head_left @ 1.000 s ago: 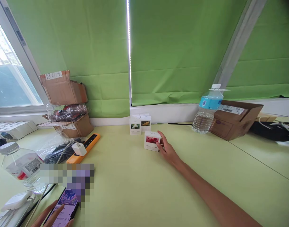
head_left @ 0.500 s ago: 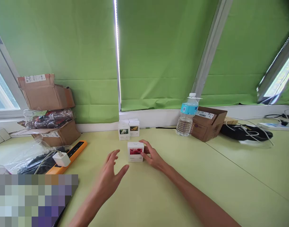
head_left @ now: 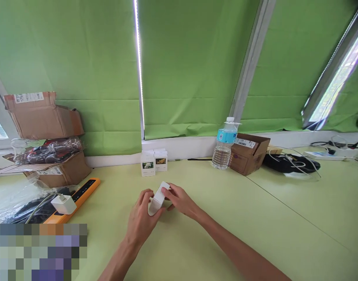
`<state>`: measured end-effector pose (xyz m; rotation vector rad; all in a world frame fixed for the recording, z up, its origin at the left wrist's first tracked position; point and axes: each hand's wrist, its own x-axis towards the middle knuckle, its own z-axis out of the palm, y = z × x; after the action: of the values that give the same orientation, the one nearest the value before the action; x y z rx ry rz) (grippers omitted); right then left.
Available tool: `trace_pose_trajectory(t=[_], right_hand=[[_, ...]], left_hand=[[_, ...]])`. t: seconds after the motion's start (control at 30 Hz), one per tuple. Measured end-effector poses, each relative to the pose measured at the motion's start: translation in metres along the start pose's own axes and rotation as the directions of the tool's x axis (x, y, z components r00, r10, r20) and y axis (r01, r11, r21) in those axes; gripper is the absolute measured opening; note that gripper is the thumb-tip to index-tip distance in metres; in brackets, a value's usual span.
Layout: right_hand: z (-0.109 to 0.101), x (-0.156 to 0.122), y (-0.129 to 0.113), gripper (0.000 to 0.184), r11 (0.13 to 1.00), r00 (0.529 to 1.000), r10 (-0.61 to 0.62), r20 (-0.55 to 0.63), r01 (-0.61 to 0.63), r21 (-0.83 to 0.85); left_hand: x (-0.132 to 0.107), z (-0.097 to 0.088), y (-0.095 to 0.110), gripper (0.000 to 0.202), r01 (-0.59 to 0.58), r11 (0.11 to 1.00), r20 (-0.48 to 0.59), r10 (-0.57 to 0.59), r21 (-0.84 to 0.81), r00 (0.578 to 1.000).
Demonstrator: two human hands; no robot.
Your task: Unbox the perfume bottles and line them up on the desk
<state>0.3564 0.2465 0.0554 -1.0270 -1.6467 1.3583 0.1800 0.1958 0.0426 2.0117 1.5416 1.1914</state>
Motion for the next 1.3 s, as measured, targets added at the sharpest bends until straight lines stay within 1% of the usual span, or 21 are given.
trace_pose_trajectory(t=[0.07, 0.13, 0.2, 0.27, 0.33, 0.43, 0.5, 0.57, 0.7, 0.8, 0.87, 0.93, 1.0, 1.03, 1.07, 1.1, 1.13, 1.2, 1.23, 1.3], right_hand=[[0.004, -0.002, -0.005, 0.042, 0.994, 0.998, 0.027, 0.064, -0.034, 0.108], [0.007, -0.004, -0.008, 0.036, 0.979, 0.99, 0.035, 0.14, -0.063, 0.196], [0.009, -0.004, -0.01, 0.032, 0.969, 0.98, 0.045, 0.194, -0.09, 0.228], [0.009, -0.003, -0.012, 0.031, 0.973, 0.975, 0.07, 0.211, -0.113, 0.2], [0.007, -0.003, -0.016, 0.031, 0.981, 0.972, 0.109, 0.206, -0.139, 0.137], [0.003, -0.004, -0.027, 0.028, 0.983, 0.957, 0.165, 0.239, -0.178, 0.034], [0.0, -0.005, -0.035, 0.023, 0.979, 0.94, 0.198, 0.277, -0.2, -0.021], [0.001, -0.005, -0.04, 0.018, 0.974, 0.931, 0.225, 0.288, -0.215, -0.067], [0.009, 0.0, -0.041, 0.011, 0.969, 0.951, 0.235, 0.199, -0.212, -0.129], [0.012, 0.003, -0.041, 0.009, 0.967, 0.96, 0.236, 0.152, -0.217, -0.132], [0.01, 0.005, -0.042, 0.012, 0.973, 0.968, 0.213, 0.134, -0.198, -0.119], [0.005, 0.007, -0.043, 0.022, 0.979, 0.977, 0.177, 0.117, -0.163, -0.123], [0.001, 0.009, -0.042, 0.043, 0.967, 0.991, 0.134, 0.027, -0.124, -0.221], [0.0, 0.009, -0.041, 0.054, 0.945, 0.994, 0.1, -0.044, -0.109, -0.308], [-0.001, 0.01, -0.04, 0.06, 0.91, 0.993, 0.046, -0.113, -0.088, -0.404], [0.0, 0.01, -0.039, 0.06, 0.866, 0.987, -0.03, -0.156, -0.053, -0.498], [0.002, 0.01, -0.039, 0.053, 0.818, 0.981, -0.108, -0.162, -0.005, -0.575], [0.009, 0.008, -0.04, 0.031, 0.744, 0.968, -0.232, -0.101, 0.109, -0.659], [0.013, 0.006, -0.041, 0.024, 0.717, 0.96, -0.272, -0.065, 0.157, -0.679], [0.021, 0.001, -0.045, 0.02, 0.67, 0.943, -0.33, -0.03, 0.212, -0.711]], left_hand=[[0.0, -0.002, 0.003, 0.025, -0.045, 0.996, 0.061, 0.05, -0.081, 0.997], [0.002, -0.007, 0.003, 0.028, -0.006, 0.983, 0.151, 0.035, -0.185, 0.988], [0.003, -0.012, 0.001, 0.043, 0.055, 0.962, 0.241, 0.012, -0.269, 0.97], [0.005, -0.015, -0.002, 0.066, 0.09, 0.948, 0.284, 0.001, -0.305, 0.959], [0.005, -0.014, -0.005, 0.077, 0.095, 0.955, 0.277, -0.014, -0.281, 0.961], [0.004, -0.01, -0.006, 0.074, 0.072, 0.981, 0.214, -0.032, -0.182, 0.976], [0.003, -0.007, -0.005, 0.073, 0.035, 0.994, 0.16, -0.018, -0.108, 0.987], [0.002, -0.006, -0.004, 0.072, 0.0, 0.999, 0.128, 0.006, -0.045, 0.992], [0.002, -0.006, -0.006, 0.069, -0.027, 1.0, 0.095, 0.025, 0.015, 0.995], [0.004, -0.004, -0.013, 0.068, -0.024, 1.0, 0.064, 0.025, -0.017, 0.998], [0.006, -0.001, -0.02, 0.068, -0.014, 0.997, 0.022, 0.016, -0.074, 1.0], [0.008, 0.0, -0.025, 0.066, -0.002, 0.989, -0.017, -0.001, -0.147, 1.0], [0.008, 0.0, -0.027, 0.065, 0.02, 0.975, -0.032, -0.028, -0.222, 0.999], [0.008, 0.0, -0.026, 0.064, 0.034, 0.966, -0.034, -0.044, -0.255, 0.998], [0.008, -0.001, -0.025, 0.062, 0.046, 0.959, -0.032, -0.058, -0.28, 0.998], [0.007, -0.002, -0.024, 0.06, 0.058, 0.953, -0.035, -0.072, -0.298, 0.997], [0.007, -0.002, -0.023, 0.06, 0.068, 0.949, -0.039, -0.084, -0.308, 0.996], [0.006, -0.002, -0.02, 0.068, 0.081, 0.945, -0.045, -0.1, -0.315, 0.994], [0.006, -0.001, -0.019, 0.074, 0.085, 0.945, -0.051, -0.106, -0.315, 0.993], [0.006, 0.001, -0.019, 0.086, 0.088, 0.95, -0.084, -0.118, -0.3, 0.989]])
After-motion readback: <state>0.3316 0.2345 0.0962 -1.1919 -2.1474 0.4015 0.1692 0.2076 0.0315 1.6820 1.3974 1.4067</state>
